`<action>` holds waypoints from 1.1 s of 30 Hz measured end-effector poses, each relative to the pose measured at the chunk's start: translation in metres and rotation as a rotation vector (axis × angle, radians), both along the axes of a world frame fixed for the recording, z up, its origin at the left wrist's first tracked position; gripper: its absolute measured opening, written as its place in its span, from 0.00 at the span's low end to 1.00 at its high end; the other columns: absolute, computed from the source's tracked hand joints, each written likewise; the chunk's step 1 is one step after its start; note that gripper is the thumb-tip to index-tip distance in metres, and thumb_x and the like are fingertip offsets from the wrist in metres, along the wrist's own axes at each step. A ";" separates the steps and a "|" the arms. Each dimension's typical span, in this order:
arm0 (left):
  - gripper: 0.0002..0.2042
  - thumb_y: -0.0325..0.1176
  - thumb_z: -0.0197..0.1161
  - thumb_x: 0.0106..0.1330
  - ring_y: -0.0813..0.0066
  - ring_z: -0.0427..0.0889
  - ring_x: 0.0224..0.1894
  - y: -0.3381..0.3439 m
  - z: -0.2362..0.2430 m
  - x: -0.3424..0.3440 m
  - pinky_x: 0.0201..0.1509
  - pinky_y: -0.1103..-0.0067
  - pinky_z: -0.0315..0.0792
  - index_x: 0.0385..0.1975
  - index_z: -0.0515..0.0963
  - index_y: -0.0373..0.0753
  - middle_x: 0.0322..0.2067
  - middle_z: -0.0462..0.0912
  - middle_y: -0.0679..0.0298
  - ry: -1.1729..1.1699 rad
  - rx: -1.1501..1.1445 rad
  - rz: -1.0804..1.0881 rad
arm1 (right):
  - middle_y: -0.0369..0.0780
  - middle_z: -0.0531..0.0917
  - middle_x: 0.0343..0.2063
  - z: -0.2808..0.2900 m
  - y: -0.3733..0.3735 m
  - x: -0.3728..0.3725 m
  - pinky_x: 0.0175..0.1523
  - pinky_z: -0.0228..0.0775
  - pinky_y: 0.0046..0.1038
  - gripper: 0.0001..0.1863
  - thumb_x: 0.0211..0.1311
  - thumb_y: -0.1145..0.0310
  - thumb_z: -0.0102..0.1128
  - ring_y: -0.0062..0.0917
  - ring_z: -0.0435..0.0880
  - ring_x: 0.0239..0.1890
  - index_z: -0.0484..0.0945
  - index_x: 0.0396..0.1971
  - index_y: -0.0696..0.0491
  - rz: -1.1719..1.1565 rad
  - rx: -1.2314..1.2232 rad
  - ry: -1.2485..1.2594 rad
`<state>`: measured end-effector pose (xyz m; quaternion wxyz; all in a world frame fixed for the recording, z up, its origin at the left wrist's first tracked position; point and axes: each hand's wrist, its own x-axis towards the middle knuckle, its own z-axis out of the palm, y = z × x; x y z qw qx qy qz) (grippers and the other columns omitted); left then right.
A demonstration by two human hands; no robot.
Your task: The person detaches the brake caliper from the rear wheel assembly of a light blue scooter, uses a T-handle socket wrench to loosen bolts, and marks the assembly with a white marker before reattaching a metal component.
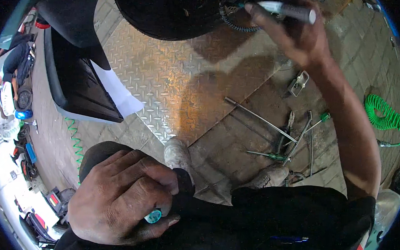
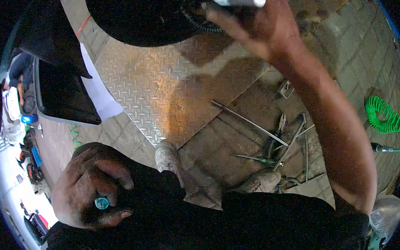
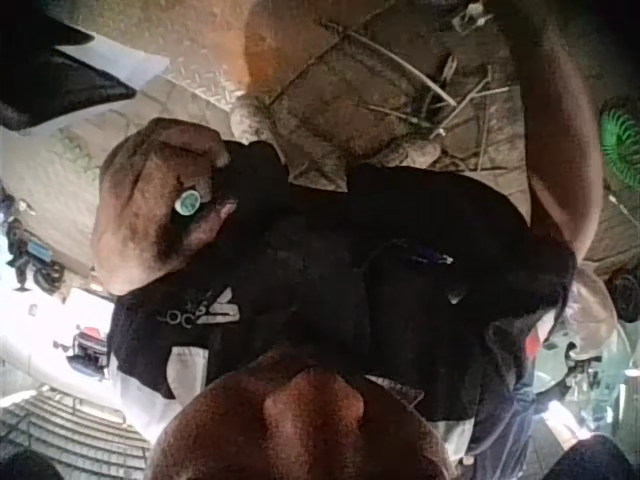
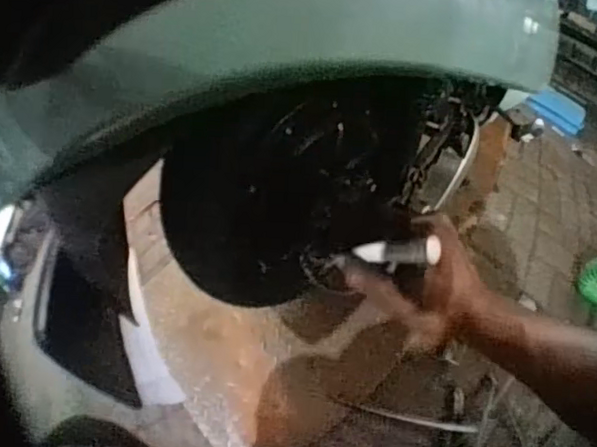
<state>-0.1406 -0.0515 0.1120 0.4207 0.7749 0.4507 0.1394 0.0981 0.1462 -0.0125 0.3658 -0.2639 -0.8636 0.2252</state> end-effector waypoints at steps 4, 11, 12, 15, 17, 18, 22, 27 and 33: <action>0.14 0.28 0.72 0.43 0.64 0.79 0.30 -0.005 -0.005 -0.004 0.30 0.72 0.71 0.26 0.72 0.40 0.33 0.78 0.59 -0.014 0.004 0.022 | 0.43 0.82 0.21 0.010 0.006 -0.008 0.30 0.74 0.32 0.10 0.56 0.65 0.63 0.33 0.82 0.23 0.81 0.29 0.57 -0.197 -0.165 -0.188; 0.15 0.28 0.72 0.41 0.64 0.79 0.31 -0.007 -0.002 -0.010 0.30 0.72 0.71 0.26 0.72 0.40 0.33 0.78 0.59 -0.023 -0.012 0.007 | 0.44 0.81 0.23 0.005 0.002 0.000 0.31 0.74 0.33 0.11 0.54 0.63 0.65 0.34 0.82 0.27 0.78 0.30 0.56 -0.362 -0.030 -0.515; 0.15 0.28 0.72 0.41 0.64 0.79 0.32 -0.004 -0.011 -0.009 0.30 0.72 0.71 0.26 0.72 0.40 0.33 0.78 0.59 -0.052 -0.026 0.000 | 0.44 0.81 0.22 0.003 -0.003 0.003 0.31 0.74 0.33 0.11 0.55 0.63 0.65 0.34 0.82 0.26 0.78 0.29 0.56 -0.398 -0.026 -0.450; 0.15 0.28 0.72 0.41 0.64 0.79 0.32 -0.010 0.000 -0.005 0.31 0.72 0.71 0.26 0.72 0.40 0.34 0.78 0.59 0.002 -0.032 0.048 | 0.44 0.81 0.22 0.015 -0.007 -0.007 0.31 0.74 0.32 0.11 0.54 0.63 0.65 0.34 0.81 0.26 0.78 0.29 0.56 -0.378 -0.149 -0.208; 0.15 0.28 0.72 0.42 0.64 0.79 0.32 -0.011 0.004 -0.003 0.31 0.72 0.71 0.26 0.72 0.40 0.34 0.78 0.59 0.015 -0.013 0.045 | 0.44 0.81 0.23 0.010 0.000 -0.010 0.32 0.74 0.33 0.11 0.55 0.64 0.65 0.35 0.81 0.26 0.78 0.29 0.56 -0.372 -0.130 -0.275; 0.14 0.29 0.72 0.42 0.64 0.80 0.33 -0.011 0.006 -0.003 0.31 0.72 0.71 0.26 0.72 0.40 0.34 0.78 0.59 0.026 0.003 0.044 | 0.44 0.82 0.23 0.008 0.004 -0.011 0.32 0.74 0.34 0.11 0.55 0.64 0.64 0.35 0.81 0.26 0.78 0.29 0.56 -0.364 -0.114 -0.345; 0.14 0.29 0.72 0.43 0.64 0.80 0.33 -0.013 -0.001 -0.008 0.31 0.72 0.72 0.26 0.72 0.39 0.34 0.78 0.59 -0.029 -0.049 0.062 | 0.45 0.83 0.25 0.005 0.006 -0.007 0.34 0.75 0.35 0.11 0.55 0.63 0.64 0.36 0.82 0.27 0.79 0.29 0.57 -0.195 0.115 -0.184; 0.13 0.29 0.71 0.44 0.64 0.80 0.33 -0.009 0.006 -0.005 0.32 0.73 0.72 0.26 0.72 0.39 0.34 0.79 0.58 0.035 0.020 0.023 | 0.44 0.83 0.24 0.015 0.007 -0.016 0.36 0.75 0.33 0.15 0.57 0.58 0.62 0.34 0.83 0.28 0.79 0.28 0.56 -0.271 -0.108 -0.667; 0.13 0.29 0.70 0.45 0.62 0.80 0.33 -0.008 -0.002 -0.006 0.32 0.72 0.71 0.27 0.72 0.39 0.34 0.78 0.57 -0.017 0.016 -0.025 | 0.44 0.83 0.23 0.035 -0.010 -0.023 0.33 0.75 0.31 0.17 0.58 0.55 0.61 0.33 0.82 0.25 0.81 0.27 0.56 -0.491 -0.094 -0.796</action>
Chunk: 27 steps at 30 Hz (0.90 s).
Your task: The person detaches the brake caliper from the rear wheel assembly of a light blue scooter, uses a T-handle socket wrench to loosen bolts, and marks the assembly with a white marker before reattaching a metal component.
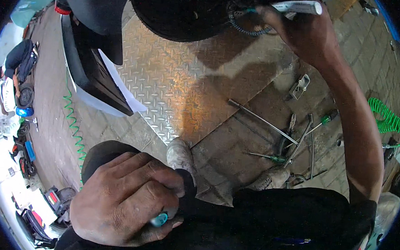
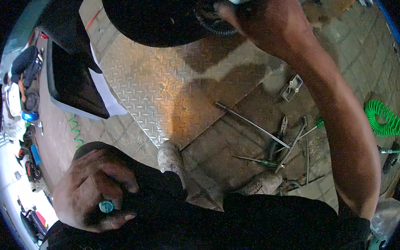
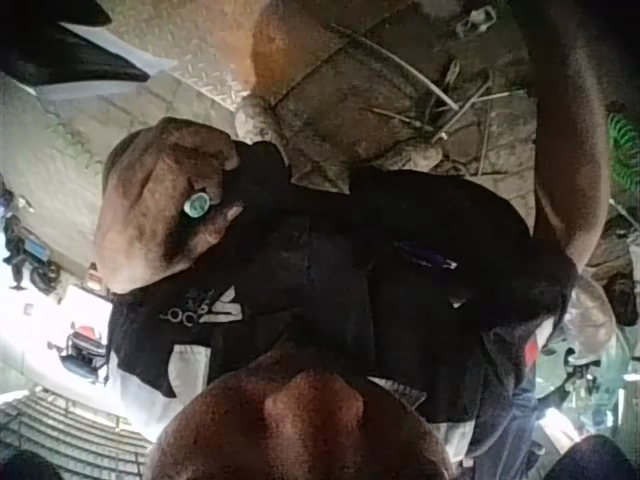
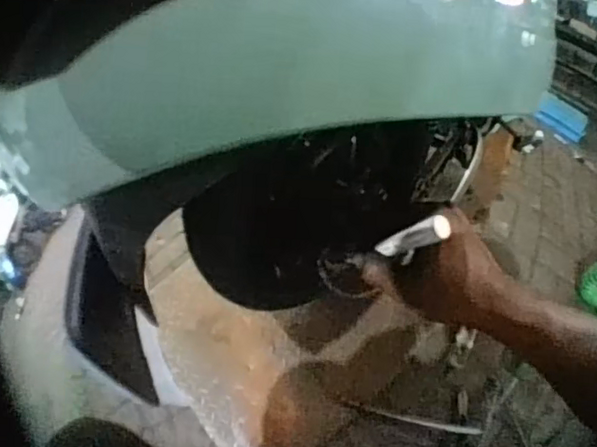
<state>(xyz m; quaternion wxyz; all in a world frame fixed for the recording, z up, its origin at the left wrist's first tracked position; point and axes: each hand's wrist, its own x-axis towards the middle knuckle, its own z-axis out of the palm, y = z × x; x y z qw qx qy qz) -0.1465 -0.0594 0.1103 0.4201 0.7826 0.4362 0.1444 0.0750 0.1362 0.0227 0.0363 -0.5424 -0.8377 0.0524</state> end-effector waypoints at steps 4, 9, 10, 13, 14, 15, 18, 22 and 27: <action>0.14 0.29 0.70 0.45 0.61 0.80 0.33 -0.003 0.004 0.002 0.32 0.71 0.71 0.29 0.72 0.39 0.34 0.78 0.58 0.026 0.015 -0.019 | 0.44 0.82 0.22 -0.035 0.017 0.024 0.31 0.74 0.31 0.19 0.56 0.51 0.62 0.31 0.82 0.24 0.80 0.26 0.55 0.077 -0.113 0.566; 0.17 0.29 0.71 0.45 0.60 0.79 0.36 -0.006 0.023 0.000 0.36 0.69 0.72 0.31 0.70 0.38 0.34 0.78 0.59 0.158 0.020 0.015 | 0.44 0.82 0.24 0.005 0.022 0.013 0.33 0.75 0.33 0.19 0.56 0.54 0.64 0.29 0.82 0.27 0.80 0.28 0.58 0.012 -0.199 0.317; 0.17 0.29 0.71 0.45 0.60 0.79 0.36 -0.006 0.019 0.002 0.36 0.69 0.72 0.31 0.70 0.38 0.34 0.78 0.59 0.147 0.030 0.006 | 0.45 0.83 0.27 0.008 0.017 0.022 0.36 0.75 0.34 0.19 0.56 0.55 0.65 0.30 0.82 0.30 0.80 0.30 0.59 0.030 -0.143 0.465; 0.16 0.31 0.72 0.44 0.59 0.79 0.34 -0.006 0.013 0.008 0.41 0.67 0.69 0.24 0.67 0.43 0.29 0.79 0.61 0.161 -0.024 0.074 | 0.47 0.81 0.37 0.028 0.011 0.036 0.45 0.73 0.33 0.21 0.57 0.57 0.65 0.33 0.79 0.40 0.76 0.40 0.60 -0.066 -0.103 0.742; 0.16 0.31 0.72 0.44 0.59 0.79 0.35 -0.004 0.013 0.009 0.41 0.68 0.69 0.25 0.67 0.43 0.30 0.79 0.61 0.171 -0.029 0.057 | 0.47 0.79 0.42 0.035 0.013 0.041 0.50 0.72 0.33 0.23 0.57 0.58 0.64 0.34 0.78 0.45 0.73 0.46 0.60 -0.178 -0.163 0.851; 0.16 0.30 0.72 0.44 0.59 0.79 0.35 -0.003 0.013 0.010 0.41 0.68 0.69 0.25 0.67 0.43 0.31 0.80 0.61 0.184 -0.034 0.041 | 0.47 0.78 0.47 0.043 0.017 0.045 0.55 0.70 0.33 0.27 0.58 0.59 0.64 0.35 0.76 0.51 0.70 0.51 0.60 -0.287 -0.212 0.964; 0.16 0.29 0.71 0.47 0.59 0.79 0.38 0.001 0.015 0.010 0.39 0.69 0.73 0.31 0.69 0.39 0.35 0.78 0.59 0.187 -0.032 -0.018 | 0.47 0.66 0.59 -0.007 0.069 0.060 0.66 0.59 0.35 0.41 0.57 0.58 0.63 0.34 0.66 0.61 0.52 0.62 0.63 -0.367 -0.102 0.952; 0.15 0.29 0.71 0.47 0.59 0.79 0.39 0.006 0.014 0.019 0.40 0.69 0.73 0.30 0.69 0.39 0.35 0.79 0.59 0.263 -0.039 0.000 | 0.46 0.59 0.64 -0.021 0.084 0.060 0.71 0.47 0.35 0.44 0.57 0.60 0.64 0.31 0.58 0.66 0.46 0.65 0.58 -0.088 -0.129 0.918; 0.16 0.27 0.70 0.47 0.58 0.79 0.37 0.012 0.011 0.019 0.39 0.70 0.73 0.27 0.66 0.40 0.33 0.79 0.58 0.268 -0.122 0.025 | 0.44 0.80 0.42 -0.018 0.067 0.053 0.50 0.72 0.29 0.18 0.59 0.70 0.58 0.28 0.78 0.47 0.71 0.49 0.59 0.224 0.049 1.329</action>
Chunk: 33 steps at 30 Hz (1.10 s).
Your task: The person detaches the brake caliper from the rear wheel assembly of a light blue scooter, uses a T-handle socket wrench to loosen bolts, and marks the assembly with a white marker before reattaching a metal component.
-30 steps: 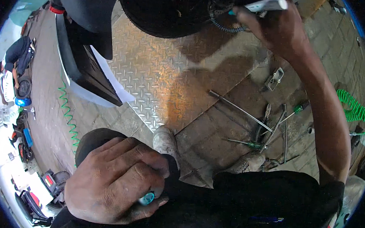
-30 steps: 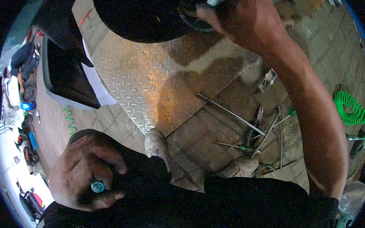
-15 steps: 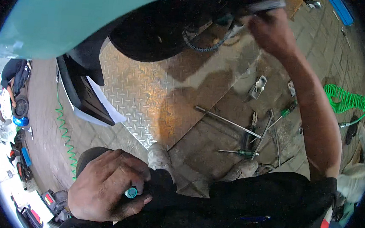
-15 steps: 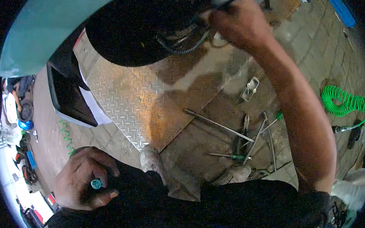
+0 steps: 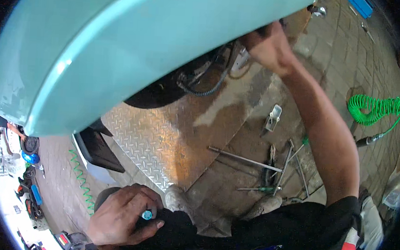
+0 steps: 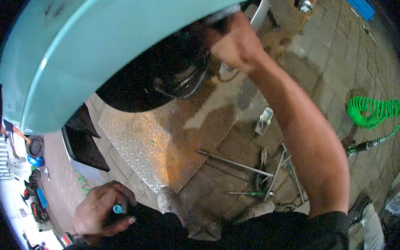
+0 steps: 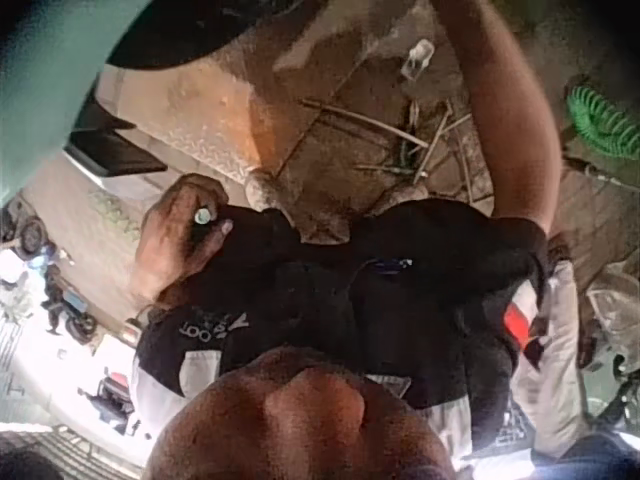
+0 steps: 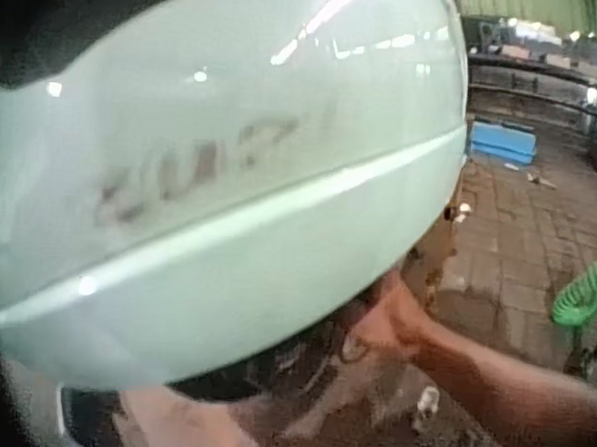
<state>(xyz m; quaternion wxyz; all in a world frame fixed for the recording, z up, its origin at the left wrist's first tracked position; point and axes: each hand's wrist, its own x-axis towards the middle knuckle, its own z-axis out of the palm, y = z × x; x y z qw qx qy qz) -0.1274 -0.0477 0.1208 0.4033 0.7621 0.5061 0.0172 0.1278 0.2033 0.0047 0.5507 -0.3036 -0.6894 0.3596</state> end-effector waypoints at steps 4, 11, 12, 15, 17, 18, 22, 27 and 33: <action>0.13 0.32 0.68 0.52 0.59 0.78 0.38 0.009 -0.006 -0.004 0.40 0.70 0.73 0.31 0.70 0.37 0.34 0.77 0.59 -0.076 0.007 -0.066 | 0.45 0.80 0.46 0.011 -0.012 -0.003 0.57 0.68 0.31 0.20 0.54 0.73 0.61 0.34 0.78 0.51 0.73 0.48 0.55 -0.142 -0.116 -0.243; 0.14 0.32 0.68 0.53 0.58 0.79 0.38 0.013 -0.006 -0.004 0.40 0.70 0.74 0.32 0.68 0.37 0.35 0.78 0.58 -0.044 0.011 -0.096 | 0.51 0.78 0.43 -0.005 0.007 0.001 0.55 0.67 0.41 0.21 0.46 0.70 0.62 0.49 0.74 0.49 0.74 0.45 0.55 -0.256 0.138 -0.461; 0.15 0.31 0.69 0.52 0.59 0.80 0.38 0.013 -0.005 -0.004 0.39 0.70 0.74 0.31 0.67 0.39 0.35 0.79 0.57 -0.035 0.025 -0.095 | 0.51 0.77 0.43 -0.005 0.008 0.000 0.56 0.66 0.41 0.22 0.46 0.69 0.62 0.49 0.73 0.49 0.74 0.45 0.55 -0.287 0.208 -0.513; 0.15 0.31 0.69 0.52 0.59 0.80 0.38 0.012 -0.003 0.002 0.39 0.70 0.74 0.31 0.67 0.38 0.35 0.79 0.57 -0.005 0.018 -0.082 | 0.50 0.77 0.44 0.002 0.012 0.003 0.56 0.66 0.41 0.22 0.45 0.69 0.63 0.48 0.73 0.49 0.74 0.45 0.55 -0.214 0.191 -0.494; 0.15 0.31 0.69 0.52 0.59 0.80 0.38 0.012 -0.002 0.003 0.39 0.70 0.74 0.31 0.67 0.38 0.35 0.79 0.58 -0.010 0.007 -0.067 | 0.50 0.77 0.44 0.006 0.010 0.004 0.56 0.66 0.41 0.22 0.46 0.69 0.62 0.47 0.73 0.49 0.74 0.45 0.55 -0.188 0.171 -0.531; 0.14 0.31 0.69 0.52 0.59 0.80 0.38 0.011 -0.001 0.003 0.40 0.70 0.74 0.31 0.67 0.38 0.35 0.79 0.58 -0.015 -0.001 -0.047 | 0.50 0.77 0.44 0.010 0.009 0.006 0.56 0.66 0.41 0.22 0.46 0.69 0.63 0.47 0.73 0.49 0.74 0.45 0.56 -0.175 0.147 -0.568; 0.14 0.30 0.69 0.52 0.59 0.79 0.39 0.010 0.003 0.005 0.40 0.70 0.74 0.31 0.68 0.39 0.35 0.79 0.58 -0.014 0.016 -0.065 | 0.51 0.79 0.42 0.014 0.009 0.011 0.53 0.69 0.39 0.21 0.45 0.71 0.64 0.48 0.76 0.47 0.75 0.44 0.56 -0.142 -0.006 -0.394; 0.14 0.29 0.69 0.50 0.60 0.79 0.38 0.008 -0.002 0.000 0.41 0.71 0.73 0.30 0.68 0.39 0.35 0.79 0.59 -0.034 0.030 -0.064 | 0.50 0.81 0.38 -0.004 0.018 0.003 0.50 0.72 0.39 0.20 0.45 0.71 0.64 0.48 0.79 0.43 0.75 0.43 0.56 -0.198 0.150 -0.312; 0.15 0.27 0.69 0.50 0.59 0.79 0.38 0.006 -0.001 0.002 0.41 0.71 0.73 0.29 0.67 0.38 0.34 0.79 0.58 -0.024 -0.002 -0.047 | 0.50 0.77 0.45 -0.005 0.014 0.001 0.54 0.69 0.41 0.22 0.47 0.67 0.65 0.48 0.75 0.49 0.74 0.45 0.54 -0.201 0.122 -0.420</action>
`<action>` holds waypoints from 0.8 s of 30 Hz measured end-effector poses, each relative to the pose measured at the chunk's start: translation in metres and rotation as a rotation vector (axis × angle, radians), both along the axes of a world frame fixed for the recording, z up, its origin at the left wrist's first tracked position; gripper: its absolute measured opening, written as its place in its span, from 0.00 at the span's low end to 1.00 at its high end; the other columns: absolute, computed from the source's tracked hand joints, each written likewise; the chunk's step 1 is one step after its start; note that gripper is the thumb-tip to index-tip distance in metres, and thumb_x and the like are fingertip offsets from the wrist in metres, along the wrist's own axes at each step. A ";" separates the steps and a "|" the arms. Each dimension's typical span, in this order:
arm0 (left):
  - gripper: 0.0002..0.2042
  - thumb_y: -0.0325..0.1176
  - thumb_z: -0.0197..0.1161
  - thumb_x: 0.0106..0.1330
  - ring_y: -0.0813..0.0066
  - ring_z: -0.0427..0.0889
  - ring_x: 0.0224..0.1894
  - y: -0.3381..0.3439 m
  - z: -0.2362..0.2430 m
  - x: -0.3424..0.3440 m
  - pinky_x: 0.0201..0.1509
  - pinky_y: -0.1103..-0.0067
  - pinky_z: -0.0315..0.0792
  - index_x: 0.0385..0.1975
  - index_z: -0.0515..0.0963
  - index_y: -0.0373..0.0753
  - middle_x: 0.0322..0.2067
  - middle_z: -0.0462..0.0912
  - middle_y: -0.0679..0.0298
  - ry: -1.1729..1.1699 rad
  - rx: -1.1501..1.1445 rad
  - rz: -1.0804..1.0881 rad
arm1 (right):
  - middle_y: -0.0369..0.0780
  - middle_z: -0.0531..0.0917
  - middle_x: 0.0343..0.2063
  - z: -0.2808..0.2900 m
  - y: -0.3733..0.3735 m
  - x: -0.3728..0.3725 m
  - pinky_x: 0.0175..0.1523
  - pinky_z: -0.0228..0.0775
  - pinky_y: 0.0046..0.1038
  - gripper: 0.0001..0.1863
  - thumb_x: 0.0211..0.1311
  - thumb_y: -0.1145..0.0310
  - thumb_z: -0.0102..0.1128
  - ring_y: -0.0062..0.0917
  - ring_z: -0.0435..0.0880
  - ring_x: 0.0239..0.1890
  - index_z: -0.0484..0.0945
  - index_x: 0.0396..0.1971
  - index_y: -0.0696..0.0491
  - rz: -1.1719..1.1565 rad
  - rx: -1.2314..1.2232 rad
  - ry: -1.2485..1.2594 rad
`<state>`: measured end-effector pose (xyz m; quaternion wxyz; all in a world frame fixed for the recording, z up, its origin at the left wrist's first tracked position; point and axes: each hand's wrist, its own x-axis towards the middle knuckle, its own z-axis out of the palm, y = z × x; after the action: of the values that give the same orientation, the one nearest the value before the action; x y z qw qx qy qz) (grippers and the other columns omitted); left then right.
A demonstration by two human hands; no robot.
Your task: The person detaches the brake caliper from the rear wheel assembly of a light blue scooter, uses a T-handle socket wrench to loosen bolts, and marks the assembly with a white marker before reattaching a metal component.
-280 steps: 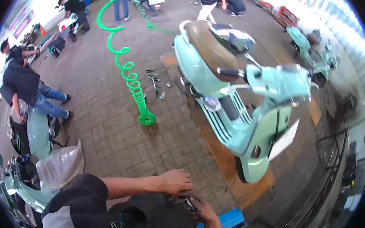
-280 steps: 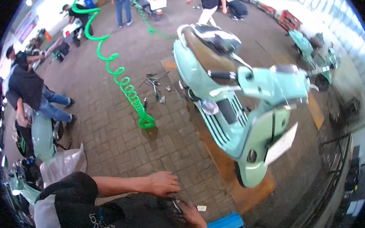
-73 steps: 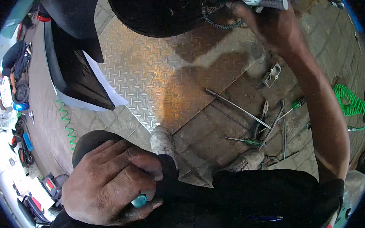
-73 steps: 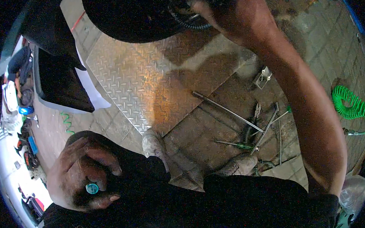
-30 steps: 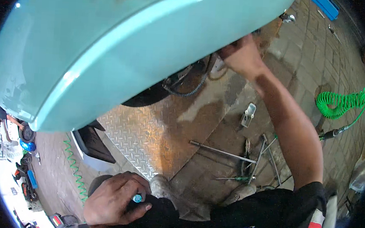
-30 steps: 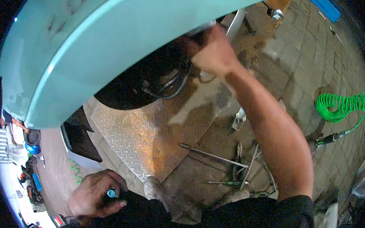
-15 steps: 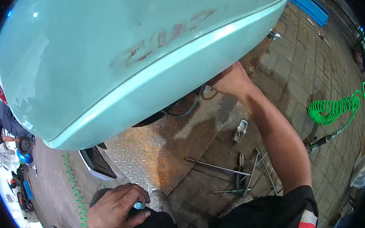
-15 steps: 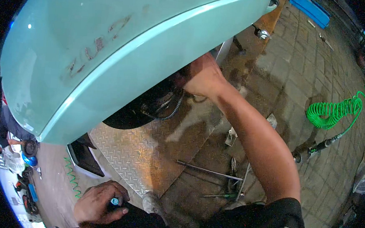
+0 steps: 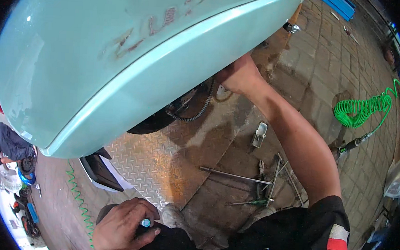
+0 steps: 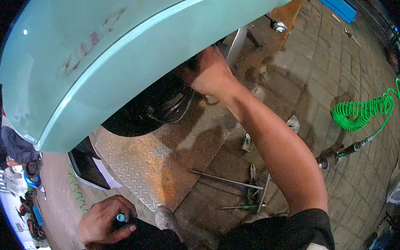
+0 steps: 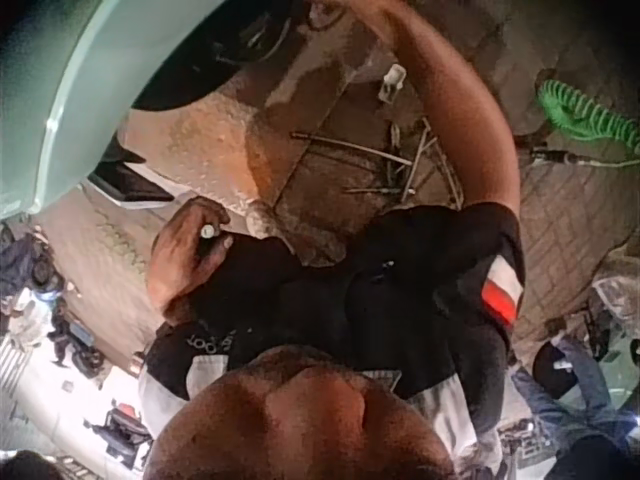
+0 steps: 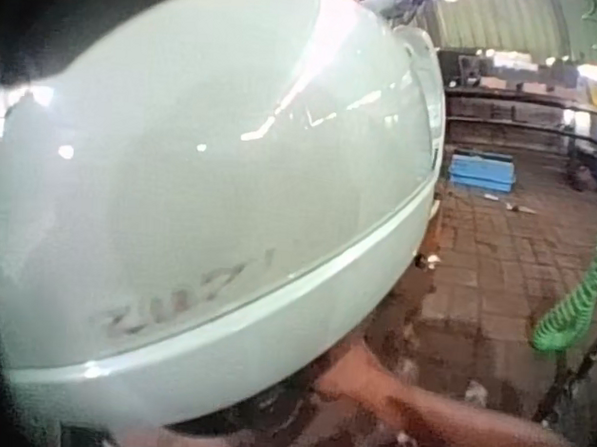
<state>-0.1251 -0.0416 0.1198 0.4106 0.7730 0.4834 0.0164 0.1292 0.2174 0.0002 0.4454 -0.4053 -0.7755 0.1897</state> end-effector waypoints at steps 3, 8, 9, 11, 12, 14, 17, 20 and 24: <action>0.15 0.27 0.70 0.49 0.58 0.79 0.37 0.002 0.001 -0.002 0.40 0.70 0.73 0.29 0.67 0.38 0.34 0.78 0.57 -0.020 -0.001 -0.014 | 0.51 0.75 0.47 0.006 0.000 0.003 0.56 0.67 0.41 0.24 0.47 0.65 0.65 0.48 0.73 0.51 0.73 0.47 0.53 0.022 0.018 -0.036; 0.15 0.27 0.70 0.50 0.58 0.79 0.37 0.002 -0.001 -0.001 0.40 0.70 0.73 0.29 0.67 0.37 0.34 0.78 0.57 -0.031 0.004 -0.011 | 0.51 0.75 0.47 0.007 -0.001 -0.004 0.57 0.67 0.41 0.25 0.47 0.65 0.65 0.48 0.73 0.51 0.73 0.48 0.52 -0.011 -0.070 0.019; 0.16 0.27 0.70 0.50 0.58 0.79 0.37 0.002 -0.001 0.000 0.40 0.70 0.73 0.29 0.66 0.37 0.34 0.78 0.57 -0.017 0.006 -0.001 | 0.51 0.75 0.47 0.001 0.001 -0.004 0.56 0.67 0.41 0.25 0.46 0.66 0.66 0.48 0.73 0.51 0.73 0.48 0.53 -0.037 -0.031 -0.050; 0.16 0.27 0.70 0.49 0.58 0.79 0.37 0.002 -0.002 -0.002 0.40 0.70 0.73 0.30 0.66 0.37 0.34 0.78 0.57 -0.021 -0.004 -0.004 | 0.51 0.75 0.47 0.002 0.003 -0.003 0.56 0.67 0.40 0.25 0.46 0.66 0.66 0.48 0.74 0.50 0.73 0.48 0.53 -0.060 0.011 -0.113; 0.16 0.28 0.70 0.49 0.58 0.79 0.37 0.002 -0.002 -0.002 0.40 0.70 0.73 0.30 0.66 0.37 0.34 0.78 0.56 -0.026 -0.016 -0.007 | 0.50 0.76 0.47 0.003 0.004 0.001 0.56 0.68 0.40 0.25 0.46 0.66 0.66 0.48 0.74 0.50 0.73 0.48 0.53 -0.019 0.030 -0.086; 0.16 0.28 0.70 0.49 0.58 0.79 0.37 0.002 -0.003 -0.002 0.41 0.70 0.73 0.30 0.66 0.37 0.34 0.78 0.56 -0.032 -0.009 -0.006 | 0.50 0.76 0.46 0.006 0.003 0.001 0.56 0.68 0.40 0.26 0.46 0.66 0.66 0.48 0.74 0.50 0.73 0.48 0.53 0.024 0.046 -0.058; 0.16 0.28 0.70 0.49 0.58 0.79 0.37 0.001 -0.004 -0.005 0.41 0.70 0.73 0.30 0.66 0.38 0.34 0.78 0.56 -0.039 -0.007 -0.010 | 0.50 0.77 0.45 0.011 -0.003 -0.005 0.56 0.67 0.40 0.25 0.47 0.65 0.65 0.47 0.74 0.50 0.73 0.48 0.54 -0.031 0.072 -0.064; 0.15 0.30 0.68 0.52 0.59 0.79 0.37 0.002 -0.001 -0.006 0.40 0.70 0.73 0.32 0.67 0.38 0.34 0.78 0.58 -0.003 -0.017 -0.007 | 0.49 0.78 0.45 0.013 -0.008 0.005 0.56 0.68 0.38 0.23 0.48 0.63 0.64 0.45 0.76 0.48 0.75 0.46 0.54 -0.020 -0.129 -0.097; 0.14 0.33 0.67 0.54 0.59 0.78 0.37 0.000 -0.002 -0.008 0.39 0.70 0.74 0.33 0.69 0.38 0.35 0.78 0.60 -0.025 0.021 -0.017 | 0.47 0.81 0.42 0.009 -0.013 0.017 0.53 0.71 0.35 0.21 0.50 0.62 0.63 0.41 0.79 0.45 0.76 0.44 0.55 -0.009 -0.216 0.065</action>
<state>-0.1335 -0.0419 0.1175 0.4084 0.7811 0.4715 0.0275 0.1461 0.2044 0.0088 0.4249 -0.4479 -0.7339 0.2831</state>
